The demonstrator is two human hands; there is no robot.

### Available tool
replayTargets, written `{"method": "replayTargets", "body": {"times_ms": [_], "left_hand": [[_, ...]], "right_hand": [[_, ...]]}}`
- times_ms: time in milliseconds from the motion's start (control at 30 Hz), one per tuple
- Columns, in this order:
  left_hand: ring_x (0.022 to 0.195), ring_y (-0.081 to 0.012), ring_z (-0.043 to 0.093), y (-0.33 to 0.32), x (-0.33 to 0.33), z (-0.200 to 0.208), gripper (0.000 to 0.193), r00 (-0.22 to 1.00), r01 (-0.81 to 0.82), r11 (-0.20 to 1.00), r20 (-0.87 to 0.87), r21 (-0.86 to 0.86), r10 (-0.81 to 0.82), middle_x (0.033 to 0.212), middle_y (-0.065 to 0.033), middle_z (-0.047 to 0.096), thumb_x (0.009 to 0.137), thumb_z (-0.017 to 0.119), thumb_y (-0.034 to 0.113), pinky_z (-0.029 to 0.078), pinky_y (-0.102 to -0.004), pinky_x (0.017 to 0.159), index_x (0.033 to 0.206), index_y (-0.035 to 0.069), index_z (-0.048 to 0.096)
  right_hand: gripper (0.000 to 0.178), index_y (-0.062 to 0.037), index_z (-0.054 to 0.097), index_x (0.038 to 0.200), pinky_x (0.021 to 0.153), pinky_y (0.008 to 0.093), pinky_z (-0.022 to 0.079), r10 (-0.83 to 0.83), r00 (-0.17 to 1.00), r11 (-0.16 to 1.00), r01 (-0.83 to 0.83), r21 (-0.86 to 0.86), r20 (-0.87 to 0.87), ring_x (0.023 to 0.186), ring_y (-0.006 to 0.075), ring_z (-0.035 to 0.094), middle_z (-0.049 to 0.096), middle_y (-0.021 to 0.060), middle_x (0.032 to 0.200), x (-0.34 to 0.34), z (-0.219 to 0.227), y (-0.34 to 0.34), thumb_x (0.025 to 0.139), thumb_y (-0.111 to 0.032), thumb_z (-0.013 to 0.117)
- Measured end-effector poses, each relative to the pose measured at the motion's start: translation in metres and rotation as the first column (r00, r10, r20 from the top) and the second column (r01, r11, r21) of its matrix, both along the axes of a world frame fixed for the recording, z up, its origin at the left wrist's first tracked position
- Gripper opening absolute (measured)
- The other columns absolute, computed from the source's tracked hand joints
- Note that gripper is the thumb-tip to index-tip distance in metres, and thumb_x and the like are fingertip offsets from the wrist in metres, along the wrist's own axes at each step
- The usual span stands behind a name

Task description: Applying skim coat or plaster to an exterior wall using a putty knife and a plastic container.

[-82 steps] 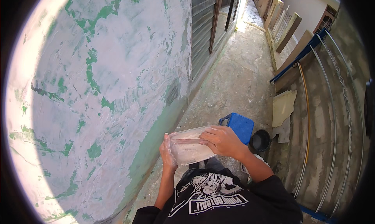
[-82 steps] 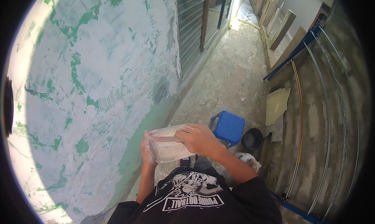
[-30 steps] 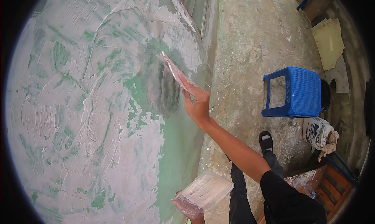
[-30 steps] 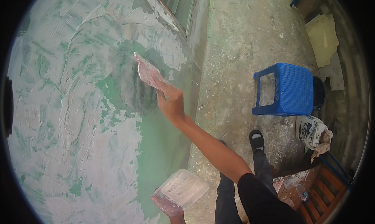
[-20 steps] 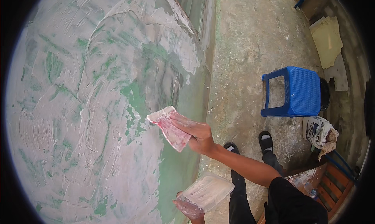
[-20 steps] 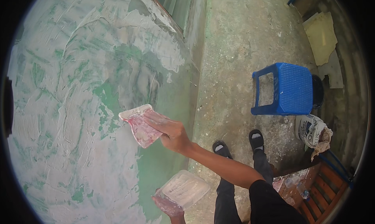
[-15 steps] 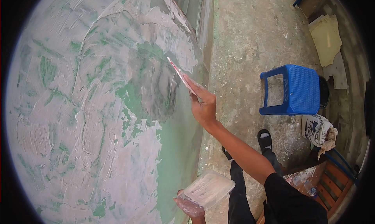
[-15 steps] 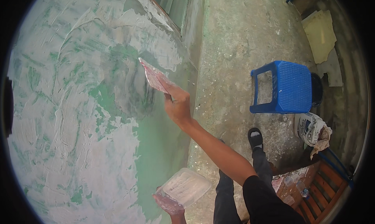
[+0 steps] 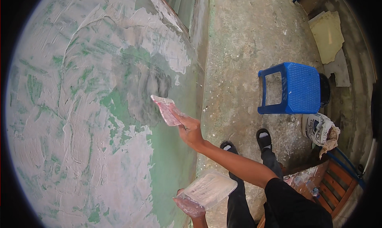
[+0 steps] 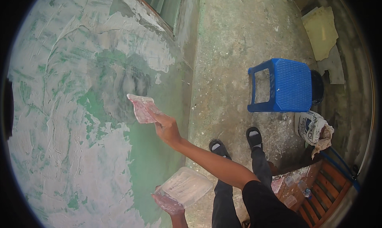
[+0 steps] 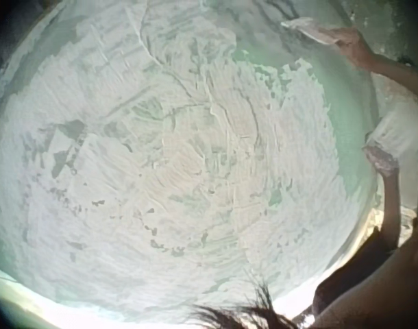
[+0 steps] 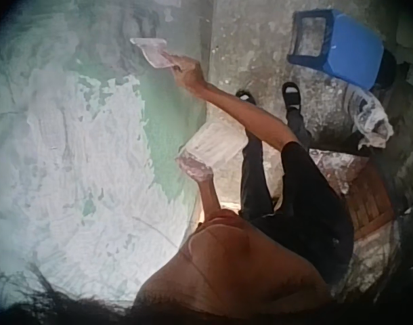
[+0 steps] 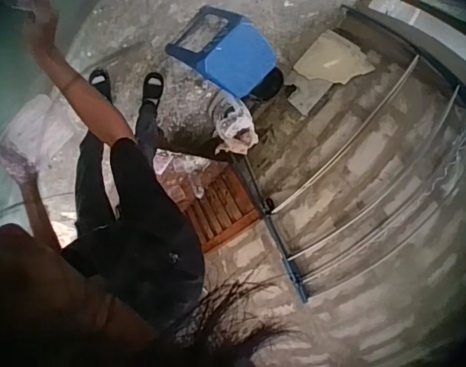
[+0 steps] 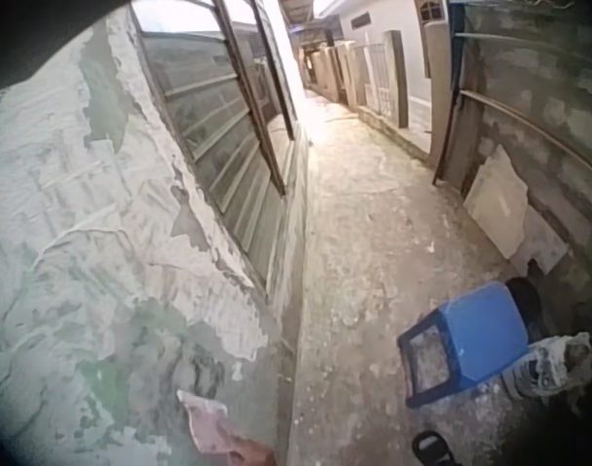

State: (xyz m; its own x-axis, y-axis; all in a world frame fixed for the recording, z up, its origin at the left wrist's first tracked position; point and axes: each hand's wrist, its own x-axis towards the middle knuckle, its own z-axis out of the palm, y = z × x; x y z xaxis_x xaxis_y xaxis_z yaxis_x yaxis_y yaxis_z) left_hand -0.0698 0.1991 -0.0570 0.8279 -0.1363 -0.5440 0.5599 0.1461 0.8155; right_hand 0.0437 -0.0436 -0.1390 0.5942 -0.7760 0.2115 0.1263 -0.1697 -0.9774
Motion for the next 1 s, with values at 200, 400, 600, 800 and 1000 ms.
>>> {"method": "replayTargets", "body": {"times_ms": [200, 400, 600, 800, 1000], "left_hand": [[0.101, -0.0294, 0.058, -0.031, 0.002, 0.017, 0.055, 0.987, -0.142, 0.989, -0.082, -0.049, 0.138, 0.105, -0.009, 0.058, 0.096, 0.039, 0.063, 0.05, -0.0484, 0.088, 0.111, 0.011, 0.05], [0.101, -0.0284, 0.059, -0.048, 0.023, 0.01, 0.056, 0.989, -0.028, 0.992, -0.146, -0.126, 0.01, 0.106, -0.0105, 0.062, 0.096, 0.043, 0.06, 0.049, -0.045, 0.09, 0.113, 0.007, 0.053], [0.099, -0.0246, 0.061, -0.088, 0.038, -0.018, 0.059, 0.982, 0.0, 0.989, -0.185, -0.145, -0.027, 0.104, -0.0113, 0.063, 0.098, 0.043, 0.057, 0.05, -0.0401, 0.089, 0.115, 0.002, 0.056], [0.098, -0.0221, 0.061, -0.134, 0.035, -0.003, 0.056, 0.97, 0.232, 0.972, -0.072, -0.03, -0.233, 0.105, -0.0122, 0.063, 0.1, 0.042, 0.052, 0.049, -0.0373, 0.088, 0.115, 0.0, 0.058], [0.094, -0.0217, 0.061, -0.153, 0.022, 0.009, 0.056, 0.972, 0.235, 0.972, -0.004, -0.014, -0.235, 0.101, -0.0113, 0.064, 0.1, 0.042, 0.051, 0.049, -0.0358, 0.085, 0.112, -0.001, 0.06]], "right_hand": [[0.066, -0.0072, 0.052, 0.138, 0.085, 0.0384, 0.053, 0.083, 0.99, 0.994, -0.075, -0.076, 0.11, 0.103, 0.0352, 0.066, 0.064, 0.0189, 0.123, -0.03, 0.007, 0.045, 0.075, 0.013, 0.061], [0.036, 0.0041, 0.056, 0.125, 0.089, 0.0317, 0.051, 0.26, 0.948, 0.937, -0.201, 0.287, -0.186, 0.105, 0.0215, 0.066, 0.064, 0.0206, 0.112, -0.115, 0.037, -0.042, 0.089, 0.0, 0.063], [0.062, -0.0061, 0.04, 0.145, 0.077, 0.0327, 0.056, 0.273, 0.941, 0.962, -0.272, 0.033, -0.2, 0.093, 0.0238, 0.066, 0.065, 0.0141, 0.113, -0.16, 0.128, -0.117, 0.088, -0.003, 0.064], [0.074, -0.0249, 0.046, 0.145, 0.06, 0.0338, 0.057, 0.437, 0.593, 0.442, -0.797, -0.412, -0.676, 0.078, 0.0226, 0.066, 0.065, 0.0025, 0.093, -0.169, 0.181, -0.116, 0.075, -0.007, 0.066], [0.067, -0.0277, 0.052, 0.14, 0.057, 0.0309, 0.055, 0.358, 0.647, 0.259, -0.762, -0.594, -0.674, 0.075, 0.0193, 0.065, 0.065, 0.0014, 0.09, -0.162, 0.164, -0.116, 0.076, -0.01, 0.064]]}}
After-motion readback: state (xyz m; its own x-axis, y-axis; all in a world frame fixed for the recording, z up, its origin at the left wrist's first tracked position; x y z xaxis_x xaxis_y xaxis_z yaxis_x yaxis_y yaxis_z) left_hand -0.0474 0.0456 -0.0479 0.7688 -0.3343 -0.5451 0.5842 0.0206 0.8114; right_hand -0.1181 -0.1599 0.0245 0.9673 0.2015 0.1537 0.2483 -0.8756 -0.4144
